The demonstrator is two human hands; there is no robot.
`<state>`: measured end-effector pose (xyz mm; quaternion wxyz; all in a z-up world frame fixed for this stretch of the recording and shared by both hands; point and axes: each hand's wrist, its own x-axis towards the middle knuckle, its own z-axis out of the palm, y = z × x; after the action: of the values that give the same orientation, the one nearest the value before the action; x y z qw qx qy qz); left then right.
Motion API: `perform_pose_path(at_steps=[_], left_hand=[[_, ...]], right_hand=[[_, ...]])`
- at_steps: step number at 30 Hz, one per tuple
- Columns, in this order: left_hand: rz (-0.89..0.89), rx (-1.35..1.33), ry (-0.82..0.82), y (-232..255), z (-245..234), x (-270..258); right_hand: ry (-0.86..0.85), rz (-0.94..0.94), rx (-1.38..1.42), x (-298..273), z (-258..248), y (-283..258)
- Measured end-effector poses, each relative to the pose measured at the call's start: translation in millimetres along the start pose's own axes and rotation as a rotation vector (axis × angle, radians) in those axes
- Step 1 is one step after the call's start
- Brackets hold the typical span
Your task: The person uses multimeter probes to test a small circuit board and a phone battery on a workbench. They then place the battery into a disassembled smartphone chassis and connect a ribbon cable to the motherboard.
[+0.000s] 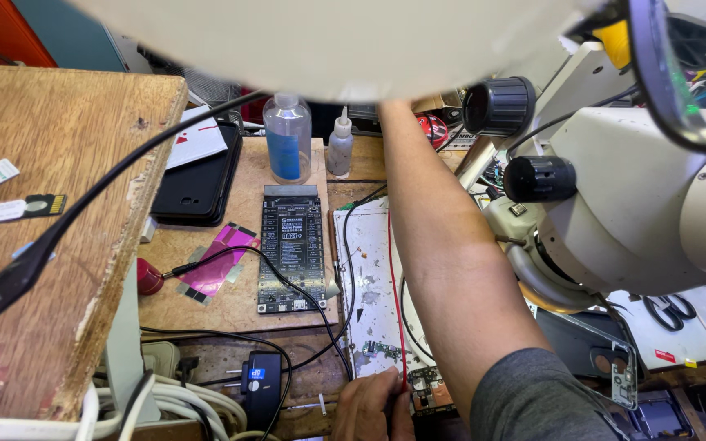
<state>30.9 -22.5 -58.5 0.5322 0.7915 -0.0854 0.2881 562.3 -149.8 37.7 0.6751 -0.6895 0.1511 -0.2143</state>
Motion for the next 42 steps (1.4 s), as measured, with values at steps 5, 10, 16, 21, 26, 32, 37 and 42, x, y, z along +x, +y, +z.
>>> perform_pose_path(at_steps=[5,10,16,21,26,32,37,42], left_hand=[[-0.029,-0.034,-0.019,2,-3,0],[0.015,-0.016,0.005,-1,-1,1],[0.051,-0.025,-0.029,-10,0,0],[0.05,0.001,0.002,-15,6,-5],[0.07,-0.001,-0.023,-28,11,-12],[0.082,0.005,-0.022,-29,11,-11],[0.063,-0.014,-0.012,-19,7,-3],[0.006,-0.033,0.032,2,-1,2]], right_hand=[[-0.007,0.005,0.001,-3,3,1],[-0.008,0.008,0.01,2,-1,-2],[-0.004,0.01,0.012,8,-3,-2],[0.012,0.003,0.02,8,-12,-4],[0.015,-0.001,0.034,7,-7,-5],[0.018,-0.008,0.042,8,-3,-7],[0.018,-0.013,0.046,11,-1,-8],[0.035,0.008,0.032,5,-19,2]])
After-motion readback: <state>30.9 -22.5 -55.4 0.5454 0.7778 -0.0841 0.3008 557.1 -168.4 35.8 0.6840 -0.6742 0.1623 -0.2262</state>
